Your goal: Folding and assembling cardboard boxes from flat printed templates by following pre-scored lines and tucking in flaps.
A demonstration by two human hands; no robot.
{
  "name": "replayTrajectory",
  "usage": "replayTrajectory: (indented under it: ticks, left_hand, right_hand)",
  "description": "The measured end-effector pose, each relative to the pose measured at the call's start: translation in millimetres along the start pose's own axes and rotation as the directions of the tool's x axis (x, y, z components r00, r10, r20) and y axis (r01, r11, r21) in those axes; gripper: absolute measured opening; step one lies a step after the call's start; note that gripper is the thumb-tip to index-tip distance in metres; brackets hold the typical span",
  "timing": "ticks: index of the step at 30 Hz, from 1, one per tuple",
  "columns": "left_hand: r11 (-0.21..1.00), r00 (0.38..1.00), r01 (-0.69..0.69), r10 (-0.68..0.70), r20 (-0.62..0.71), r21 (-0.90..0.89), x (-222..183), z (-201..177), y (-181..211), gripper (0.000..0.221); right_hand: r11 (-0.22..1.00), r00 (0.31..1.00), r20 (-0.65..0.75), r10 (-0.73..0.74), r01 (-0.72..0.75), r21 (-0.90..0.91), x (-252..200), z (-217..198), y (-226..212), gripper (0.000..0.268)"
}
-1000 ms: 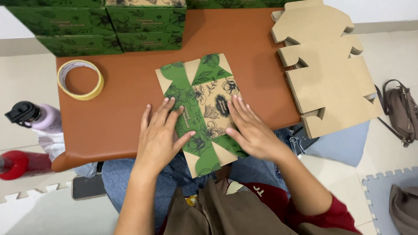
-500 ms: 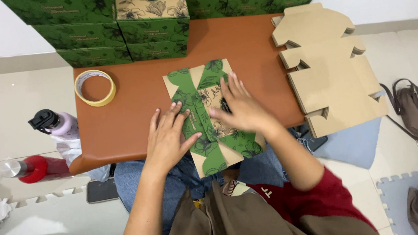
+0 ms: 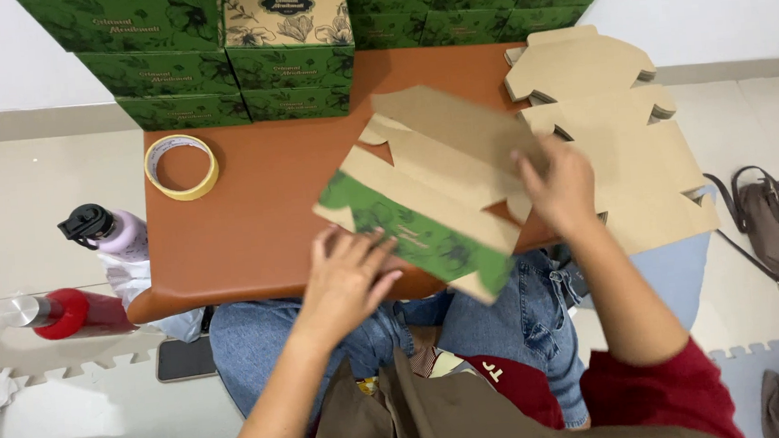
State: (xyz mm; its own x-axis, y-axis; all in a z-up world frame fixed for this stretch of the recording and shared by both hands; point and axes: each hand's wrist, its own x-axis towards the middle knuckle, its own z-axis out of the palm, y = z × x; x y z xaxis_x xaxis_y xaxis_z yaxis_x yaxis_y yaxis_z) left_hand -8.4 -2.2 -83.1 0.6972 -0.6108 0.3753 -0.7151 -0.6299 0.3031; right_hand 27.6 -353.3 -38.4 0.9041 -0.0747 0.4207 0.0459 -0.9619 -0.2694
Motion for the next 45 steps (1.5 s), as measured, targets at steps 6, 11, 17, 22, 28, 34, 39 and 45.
replayTrajectory:
  ticks: [6, 11, 17, 22, 28, 34, 39, 45]
  left_hand:
    - [0.997, 0.994, -0.062, 0.067, -0.088, 0.054, 26, 43, 7, 0.034]
    - [0.993, 0.995, -0.075, 0.081, -0.06, 0.087, 55, 59, 3, 0.027]
    - [0.992, 0.989, -0.128, 0.129, -0.078, 0.021, 74, 44, 13, 0.034]
    - [0.988, 0.99, 0.015, 0.007, -0.138, 0.152, 74, 30, 11, 0.072]
    - [0.995, 0.954, -0.003, 0.032, -0.297, 0.099, 59, 15, 0, 0.039]
    - [0.99, 0.951, -0.056, 0.093, -0.296, 0.129, 24, -2, 6, 0.026]
    - [0.995, 0.982, -0.081, 0.089, -0.165, 0.059, 5, 3, 19, 0.023]
    - [0.987, 0.983, -0.151, 0.144, -0.114, -0.054, 14, 19, 36, 0.032]
  right_hand:
    - [0.983, 0.99, 0.075, 0.119, -0.128, 0.131, 114, 55, 24, 0.049]
    - [0.963, 0.96, 0.17, 0.221, -0.243, 0.116, 160, 88, 27, 0.053]
    - [0.947, 0.927, 0.209, 0.313, -0.321, 0.007, 178, 83, 18, 0.053]
    - [0.979, 0.98, 0.102, 0.172, -0.158, -0.131, 143, 59, 16, 0.079]
    - [0.982, 0.955, 0.241, -0.173, 0.151, 0.111, 26, -24, 10, 0.041]
    - [0.98, 0.98, 0.066, -0.189, 0.185, 0.068, -93, -42, 7, 0.026]
    - [0.856, 0.945, -0.192, 0.266, -0.14, 0.497, -151, -2, -5, 0.046]
    - [0.49, 0.87, -0.188, 0.455, -0.069, 0.869, -171, 42, -8, 0.077]
